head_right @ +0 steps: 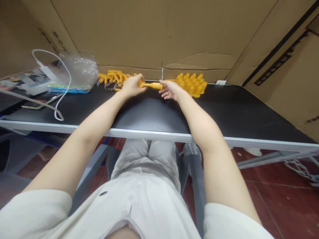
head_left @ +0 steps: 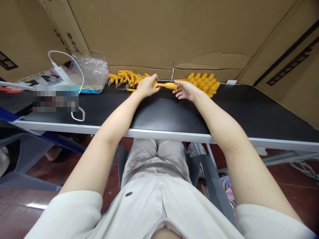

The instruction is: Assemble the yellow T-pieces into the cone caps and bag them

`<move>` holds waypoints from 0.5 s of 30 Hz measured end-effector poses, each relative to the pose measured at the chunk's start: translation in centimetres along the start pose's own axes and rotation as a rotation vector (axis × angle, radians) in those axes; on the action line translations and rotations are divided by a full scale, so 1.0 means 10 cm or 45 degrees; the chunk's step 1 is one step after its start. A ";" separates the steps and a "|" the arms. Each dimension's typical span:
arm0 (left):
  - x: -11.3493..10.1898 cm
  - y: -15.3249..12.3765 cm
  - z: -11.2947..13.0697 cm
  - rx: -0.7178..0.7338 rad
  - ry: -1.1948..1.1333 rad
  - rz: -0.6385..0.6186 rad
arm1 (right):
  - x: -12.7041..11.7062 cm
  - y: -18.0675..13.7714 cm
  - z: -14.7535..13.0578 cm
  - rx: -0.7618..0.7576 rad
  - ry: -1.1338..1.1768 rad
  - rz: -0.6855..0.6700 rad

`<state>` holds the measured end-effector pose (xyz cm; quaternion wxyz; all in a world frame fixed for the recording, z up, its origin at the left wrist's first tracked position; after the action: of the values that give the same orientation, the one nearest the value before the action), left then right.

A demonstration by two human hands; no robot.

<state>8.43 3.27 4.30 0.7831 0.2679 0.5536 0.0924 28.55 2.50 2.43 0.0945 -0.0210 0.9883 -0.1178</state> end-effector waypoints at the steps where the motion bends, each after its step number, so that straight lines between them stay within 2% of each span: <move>1: 0.00 0.01 -0.01 -0.002 0.000 0.002 | 0.00 0.00 -0.01 -0.003 0.006 0.007; 8: 0.00 0.01 -0.08 0.006 -0.011 0.000 | 0.06 -0.03 -0.03 -0.044 0.095 0.020; 12: 0.03 0.02 -0.12 0.102 -0.102 0.029 | 0.07 -0.01 -0.07 -0.133 0.221 0.016; 15: 0.04 0.05 -0.17 0.137 -0.181 0.064 | -0.02 0.09 -0.13 -0.253 0.285 0.095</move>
<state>7.09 4.40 3.81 0.8022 0.3292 0.4940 0.0629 28.50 3.67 3.52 -0.0146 0.0197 0.9995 -0.0175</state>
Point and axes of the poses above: each hand's wrist, its own y-axis towards the middle knuckle, its own x-axis out of the palm, z = x × y, the point moved 8 cm from there along y, towards the middle knuckle, and after that the axes turned 8 degrees about z, right-handed, at the moved point
